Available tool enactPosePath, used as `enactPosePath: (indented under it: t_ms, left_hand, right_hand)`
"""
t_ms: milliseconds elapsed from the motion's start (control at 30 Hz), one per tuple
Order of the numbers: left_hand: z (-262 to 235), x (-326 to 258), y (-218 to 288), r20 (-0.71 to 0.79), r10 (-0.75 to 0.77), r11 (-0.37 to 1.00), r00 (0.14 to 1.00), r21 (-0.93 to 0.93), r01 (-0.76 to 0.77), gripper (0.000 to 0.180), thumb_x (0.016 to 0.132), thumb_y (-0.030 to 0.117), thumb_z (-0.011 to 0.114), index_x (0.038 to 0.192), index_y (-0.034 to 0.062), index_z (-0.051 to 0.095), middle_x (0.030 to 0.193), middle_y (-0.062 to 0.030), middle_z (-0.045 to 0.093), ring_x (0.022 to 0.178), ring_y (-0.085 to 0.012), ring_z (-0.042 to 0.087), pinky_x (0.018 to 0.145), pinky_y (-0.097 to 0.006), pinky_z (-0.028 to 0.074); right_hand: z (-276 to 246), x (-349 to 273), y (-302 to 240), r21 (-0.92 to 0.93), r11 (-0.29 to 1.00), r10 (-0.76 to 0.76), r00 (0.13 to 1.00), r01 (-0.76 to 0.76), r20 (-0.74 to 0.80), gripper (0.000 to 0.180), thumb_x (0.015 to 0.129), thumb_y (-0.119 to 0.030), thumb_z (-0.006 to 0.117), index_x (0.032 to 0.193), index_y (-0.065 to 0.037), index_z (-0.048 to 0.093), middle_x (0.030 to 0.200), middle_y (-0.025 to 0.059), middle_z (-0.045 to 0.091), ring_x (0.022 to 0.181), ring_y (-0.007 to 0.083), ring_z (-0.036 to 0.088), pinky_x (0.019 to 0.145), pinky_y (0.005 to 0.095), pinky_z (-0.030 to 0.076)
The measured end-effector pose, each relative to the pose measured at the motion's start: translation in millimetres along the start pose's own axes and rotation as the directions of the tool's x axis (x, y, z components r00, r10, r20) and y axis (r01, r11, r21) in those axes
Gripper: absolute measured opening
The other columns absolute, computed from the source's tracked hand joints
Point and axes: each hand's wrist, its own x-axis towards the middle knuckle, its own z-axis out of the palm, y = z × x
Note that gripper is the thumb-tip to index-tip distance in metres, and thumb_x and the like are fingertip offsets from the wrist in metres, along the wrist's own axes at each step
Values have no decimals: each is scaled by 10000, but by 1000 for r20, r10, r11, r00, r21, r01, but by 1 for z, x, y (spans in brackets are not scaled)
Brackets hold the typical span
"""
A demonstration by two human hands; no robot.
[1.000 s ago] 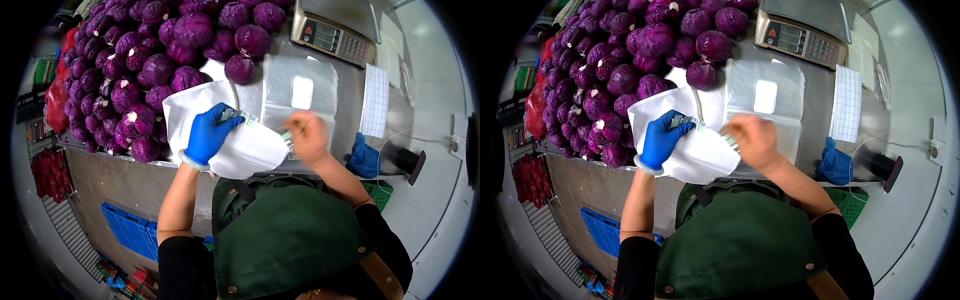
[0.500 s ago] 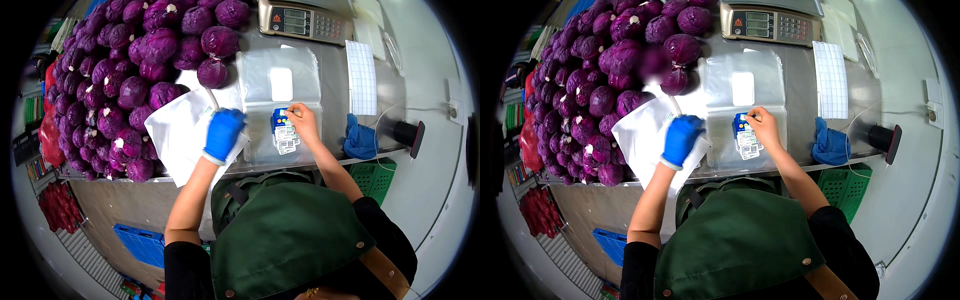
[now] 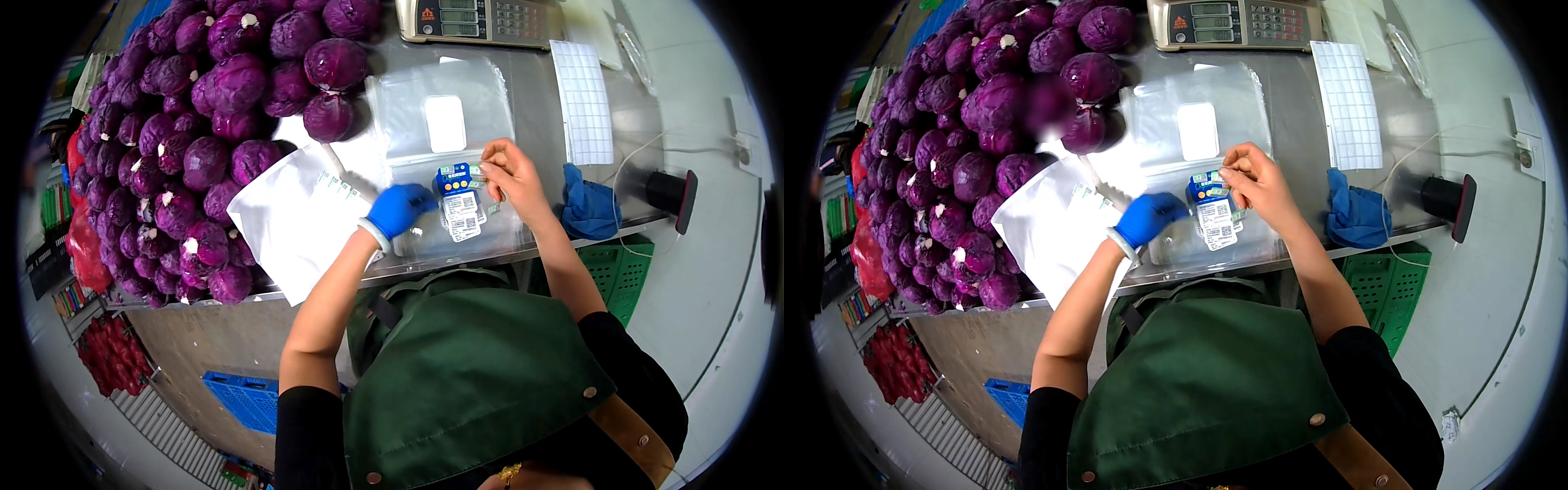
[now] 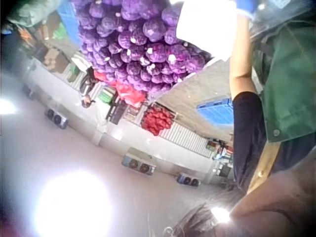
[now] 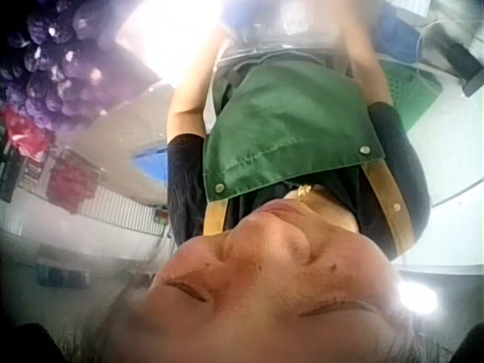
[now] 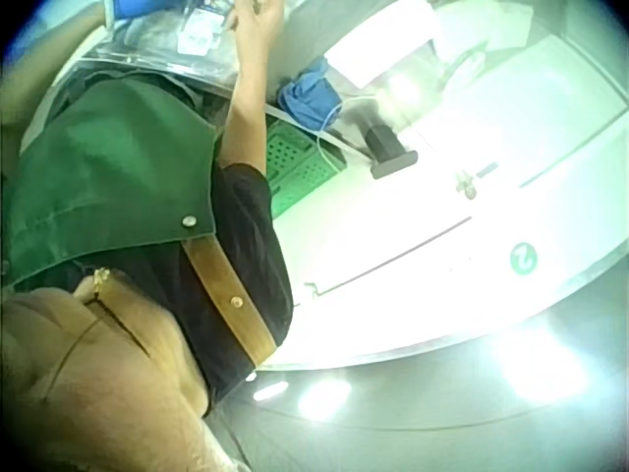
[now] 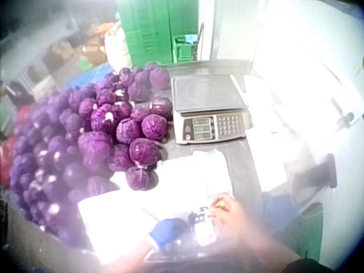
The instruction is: The person places purple cabbages into a plastic bag on a scale, then applies printed labels to the bag using a handheld labeler. The person repeats this process for multiple bags, placing the labeled bags into a green crate.
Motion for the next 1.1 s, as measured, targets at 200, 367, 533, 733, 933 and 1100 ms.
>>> enactPosePath:
  t_ms: [200,367,533,733,933,1100]
  left_hand:
    - [-61,19,28,-805,-159,900,571,-357,-252,143,916,129,611,980,13,663,905,-58,668,728,-120,576,683,-258,461]
    - [-3,-10,34,-145,130,990,981,66,-122,202,823,196,723,979,85,658,875,-85,627,772,-202,589,740,-315,462]
    - [31,-17,0,113,215,830,970,502,-243,198,726,203,761,879,111,675,963,-68,619,917,-292,575,799,-416,469]
    - [3,-11,11,112,79,991,991,97,-90,161,854,194,655,944,75,717,916,-137,697,809,-325,656,756,-377,518]
    - [-49,11,46,-746,-159,877,647,-407,-254,165,942,113,568,996,-8,666,881,-42,648,787,-106,548,725,-251,439]
    - [-13,-2,38,-383,115,991,917,-13,-130,133,847,145,669,934,45,656,822,-129,631,750,-240,608,718,-319,477]
  right_hand:
    - [6,4,14,-383,922,-40,997,60,60,246,866,-50,651,1042,-65,481,737,10,544,553,63,488,504,239,350]
    - [25,33,57,-804,547,-241,964,231,113,262,860,-144,664,1023,-94,465,779,78,620,675,273,629,590,383,451]
    - [24,43,66,-939,304,-204,974,159,99,239,878,-179,635,1013,-78,466,878,116,674,752,329,653,618,442,486]
    - [11,9,7,-175,982,-79,997,74,-25,131,928,-38,576,1010,-36,475,732,57,616,564,59,528,528,228,409]
    - [5,4,6,-208,971,-116,993,119,27,151,931,-77,584,1024,-46,469,752,66,624,625,104,576,578,259,434]
    - [23,27,43,-724,681,-105,993,106,46,183,903,-141,589,1011,-73,457,802,118,669,759,309,662,638,408,479]
